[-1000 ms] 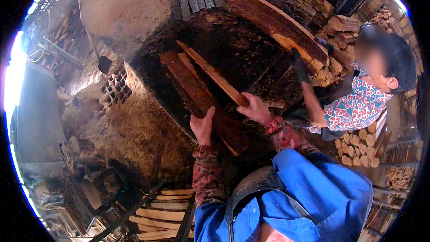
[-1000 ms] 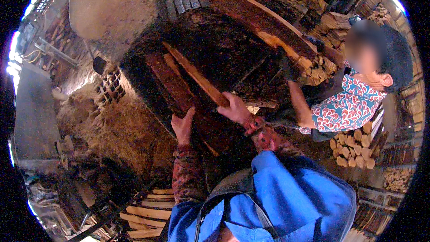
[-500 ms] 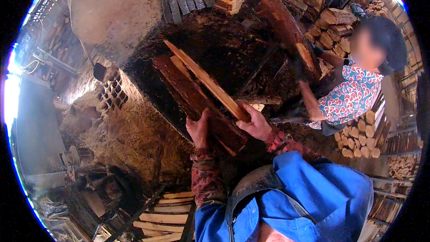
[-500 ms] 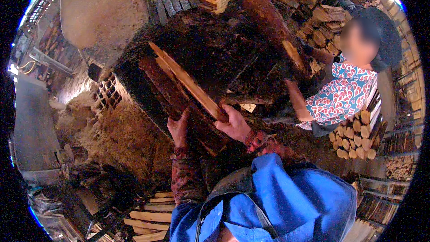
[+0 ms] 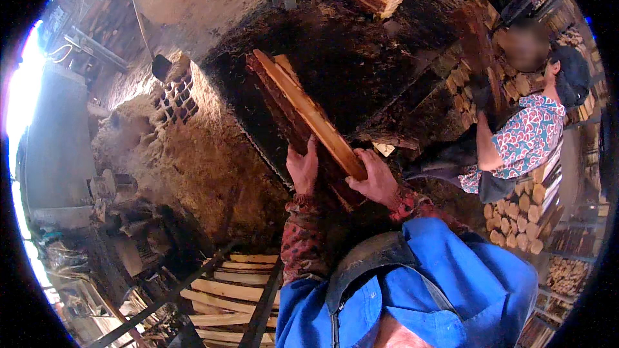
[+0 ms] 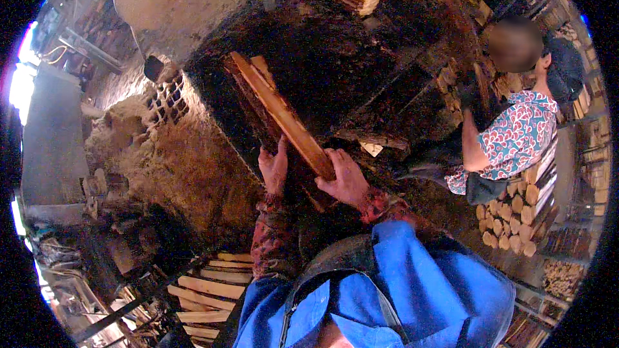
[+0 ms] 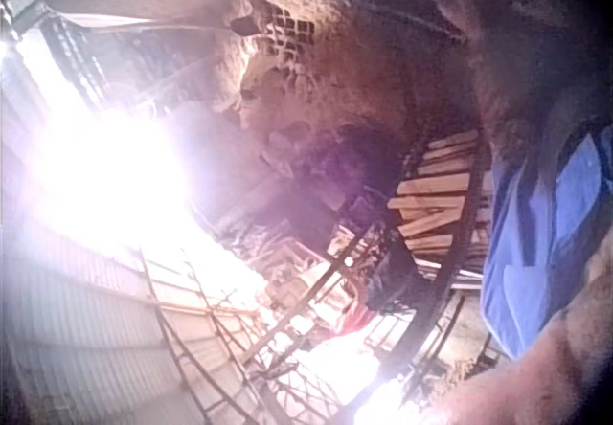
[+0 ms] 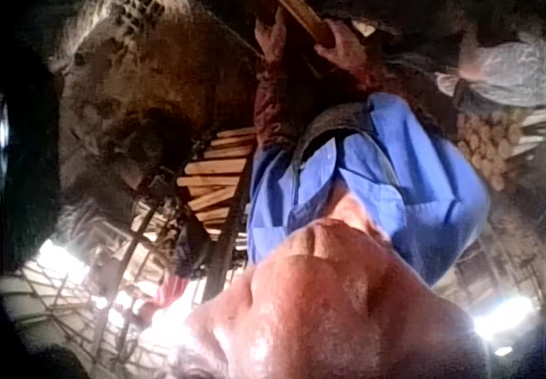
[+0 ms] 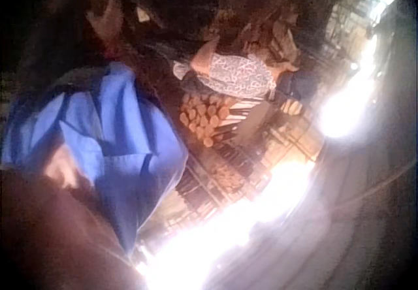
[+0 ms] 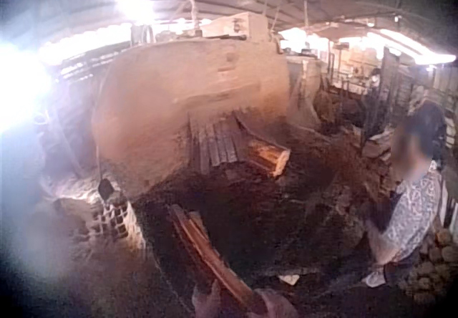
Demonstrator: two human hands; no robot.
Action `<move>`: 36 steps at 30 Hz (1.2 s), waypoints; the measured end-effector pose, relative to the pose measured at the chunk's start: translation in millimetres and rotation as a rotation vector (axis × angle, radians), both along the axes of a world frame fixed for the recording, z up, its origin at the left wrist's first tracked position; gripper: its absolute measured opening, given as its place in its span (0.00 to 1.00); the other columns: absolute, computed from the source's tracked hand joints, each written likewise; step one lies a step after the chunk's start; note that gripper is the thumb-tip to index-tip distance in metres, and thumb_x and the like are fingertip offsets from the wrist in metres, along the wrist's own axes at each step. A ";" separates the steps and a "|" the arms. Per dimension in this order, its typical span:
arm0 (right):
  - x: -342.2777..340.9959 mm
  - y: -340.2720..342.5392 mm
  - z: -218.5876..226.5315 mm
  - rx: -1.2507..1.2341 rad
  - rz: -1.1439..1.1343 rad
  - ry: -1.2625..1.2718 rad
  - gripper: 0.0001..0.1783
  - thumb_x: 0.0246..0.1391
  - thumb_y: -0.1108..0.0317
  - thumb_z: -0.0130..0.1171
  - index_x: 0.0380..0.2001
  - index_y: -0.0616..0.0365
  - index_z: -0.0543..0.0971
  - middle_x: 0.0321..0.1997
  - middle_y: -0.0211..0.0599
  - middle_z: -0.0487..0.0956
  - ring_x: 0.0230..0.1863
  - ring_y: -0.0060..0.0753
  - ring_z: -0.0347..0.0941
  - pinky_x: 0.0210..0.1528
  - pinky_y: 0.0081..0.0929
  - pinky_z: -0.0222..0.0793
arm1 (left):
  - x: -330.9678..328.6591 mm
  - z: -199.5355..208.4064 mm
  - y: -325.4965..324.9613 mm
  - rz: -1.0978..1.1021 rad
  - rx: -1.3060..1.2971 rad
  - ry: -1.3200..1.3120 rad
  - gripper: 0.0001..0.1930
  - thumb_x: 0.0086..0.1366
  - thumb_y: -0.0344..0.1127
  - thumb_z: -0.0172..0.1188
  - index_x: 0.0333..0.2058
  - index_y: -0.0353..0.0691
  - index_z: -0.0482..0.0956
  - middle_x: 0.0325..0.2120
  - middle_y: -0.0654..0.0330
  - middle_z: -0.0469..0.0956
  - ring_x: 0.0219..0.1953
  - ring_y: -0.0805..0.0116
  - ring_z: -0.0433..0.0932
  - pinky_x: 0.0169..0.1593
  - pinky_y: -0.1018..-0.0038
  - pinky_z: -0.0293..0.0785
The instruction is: The person picks up split firewood planks from a pile and stacks them neatly on a metal rack. The person handles the wood by hand, arranging the pieces vertically to form a stable stack.
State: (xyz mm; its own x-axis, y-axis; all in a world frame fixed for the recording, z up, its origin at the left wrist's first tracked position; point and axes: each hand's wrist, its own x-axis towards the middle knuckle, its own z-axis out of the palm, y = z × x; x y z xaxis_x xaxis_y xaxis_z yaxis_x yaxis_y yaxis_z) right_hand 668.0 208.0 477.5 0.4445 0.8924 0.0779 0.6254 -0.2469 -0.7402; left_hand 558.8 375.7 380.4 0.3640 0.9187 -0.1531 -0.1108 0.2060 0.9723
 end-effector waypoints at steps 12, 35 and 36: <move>-62.9 -32.7 -18.3 -0.062 0.028 -0.215 0.44 0.39 0.55 0.70 0.56 0.66 0.64 0.51 0.55 0.67 0.57 0.59 0.60 0.62 0.51 0.57 | -36.2 11.1 -28.0 -0.007 -0.032 0.095 0.26 0.68 0.49 0.58 0.49 0.26 0.74 0.43 0.55 0.79 0.44 0.69 0.74 0.50 0.72 0.70; -55.5 -12.5 -5.3 -0.020 0.077 -0.027 0.41 0.37 0.61 0.73 0.54 0.64 0.67 0.54 0.49 0.67 0.58 0.56 0.62 0.63 0.44 0.60 | -22.0 5.7 -1.6 -0.008 -0.023 0.202 0.26 0.54 0.41 0.74 0.40 0.23 0.77 0.33 0.56 0.83 0.35 0.73 0.78 0.42 0.74 0.74; -50.6 -9.1 -3.6 -0.023 0.083 -0.010 0.40 0.37 0.61 0.73 0.54 0.64 0.67 0.54 0.49 0.67 0.57 0.56 0.62 0.63 0.44 0.60 | -19.7 11.8 -0.8 -0.007 0.008 0.220 0.26 0.54 0.42 0.74 0.40 0.22 0.77 0.33 0.56 0.83 0.35 0.72 0.79 0.42 0.73 0.74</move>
State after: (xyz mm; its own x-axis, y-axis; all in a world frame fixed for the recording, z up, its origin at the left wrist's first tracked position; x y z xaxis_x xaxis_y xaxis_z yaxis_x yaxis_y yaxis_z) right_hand 617.5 198.9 473.9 0.3681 0.9278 0.0609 0.6517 -0.2108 -0.7286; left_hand 539.1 374.9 392.2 0.3293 0.9177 -0.2224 0.1057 0.1982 0.9744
